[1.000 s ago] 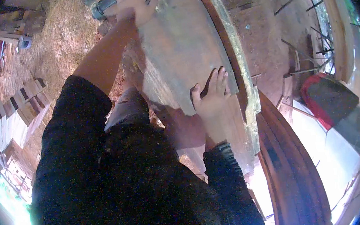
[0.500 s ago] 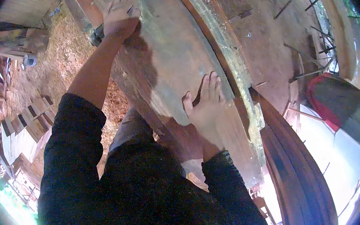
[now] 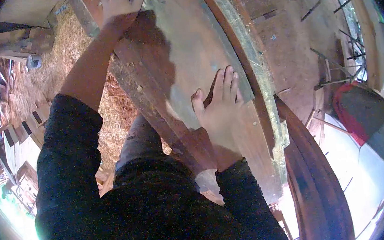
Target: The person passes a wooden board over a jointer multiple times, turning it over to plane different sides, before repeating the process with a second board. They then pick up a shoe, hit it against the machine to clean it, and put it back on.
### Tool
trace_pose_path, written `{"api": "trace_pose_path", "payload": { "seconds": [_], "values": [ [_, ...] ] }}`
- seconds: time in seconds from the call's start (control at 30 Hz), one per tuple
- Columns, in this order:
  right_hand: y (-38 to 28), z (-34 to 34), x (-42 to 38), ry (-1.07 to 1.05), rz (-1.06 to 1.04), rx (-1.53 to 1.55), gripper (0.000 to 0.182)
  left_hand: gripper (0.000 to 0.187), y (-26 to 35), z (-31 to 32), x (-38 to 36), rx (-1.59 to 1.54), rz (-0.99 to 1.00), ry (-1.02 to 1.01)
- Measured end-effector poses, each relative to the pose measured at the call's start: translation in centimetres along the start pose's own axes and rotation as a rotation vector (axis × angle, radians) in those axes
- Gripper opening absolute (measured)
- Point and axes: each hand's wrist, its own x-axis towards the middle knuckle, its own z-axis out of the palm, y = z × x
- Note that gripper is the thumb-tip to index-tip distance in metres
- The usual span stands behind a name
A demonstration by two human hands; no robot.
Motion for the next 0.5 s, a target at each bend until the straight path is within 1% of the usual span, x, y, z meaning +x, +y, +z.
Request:
{"api": "trace_pose_path", "payload": {
  "seconds": [0.03,0.27,0.5],
  "values": [
    [-0.2,0.5,0.4,0.028,-0.007,0.000,0.075,0.059,-0.6,0.4,0.2,0.000,0.008,0.032],
    [-1.9,2.6,3.4,0.125,-0.036,-0.012,0.076,0.057,-3.8,1.3,2.9,0.050,0.036,0.026],
    [-4.3,3.4,7.0,0.130,-0.040,0.017,0.075,0.056,-6.2,0.9,5.7,0.005,0.023,0.058]
  ]
}}
